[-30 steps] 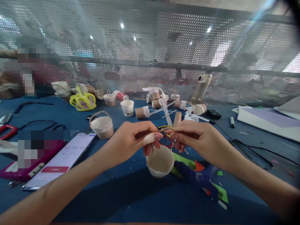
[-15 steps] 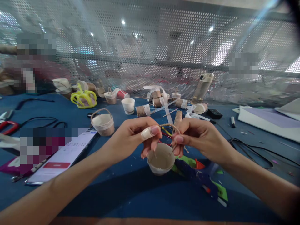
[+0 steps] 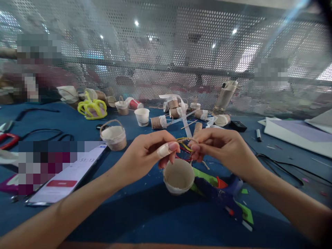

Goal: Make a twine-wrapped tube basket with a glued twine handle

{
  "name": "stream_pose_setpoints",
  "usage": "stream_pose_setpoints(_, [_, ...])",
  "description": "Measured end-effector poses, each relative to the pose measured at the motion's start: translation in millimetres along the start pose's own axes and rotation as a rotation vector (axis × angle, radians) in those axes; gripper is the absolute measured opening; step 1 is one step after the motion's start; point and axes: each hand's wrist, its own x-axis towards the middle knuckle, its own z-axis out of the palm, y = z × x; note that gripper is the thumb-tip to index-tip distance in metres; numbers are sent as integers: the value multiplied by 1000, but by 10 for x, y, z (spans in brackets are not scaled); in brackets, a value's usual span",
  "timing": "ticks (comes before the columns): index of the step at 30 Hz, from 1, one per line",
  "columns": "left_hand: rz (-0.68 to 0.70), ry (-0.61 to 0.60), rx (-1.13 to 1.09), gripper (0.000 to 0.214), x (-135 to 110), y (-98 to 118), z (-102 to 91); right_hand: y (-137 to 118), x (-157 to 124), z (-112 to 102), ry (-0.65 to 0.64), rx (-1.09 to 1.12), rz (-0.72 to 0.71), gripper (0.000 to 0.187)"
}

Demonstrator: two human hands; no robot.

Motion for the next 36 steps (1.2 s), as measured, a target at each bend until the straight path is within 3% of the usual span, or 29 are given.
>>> stream_pose_setpoints(6, [-128,-33,-32,26,41,-10,13,-35,-30,62,24,-63,167,16])
stream_pose_setpoints(14, [-271,-27,-55,39,81,-25,-11,-29,-19,-27,-150,-117,255,18])
stream_pose_setpoints(25, [-295,-56,8,41,62,-35,-32,-6,-6,-71,-254,-232,275,24])
stream_pose_setpoints(36, [-291,-199,48,39,40,-107,-117,-37,5,-125,-393,-434,179,18])
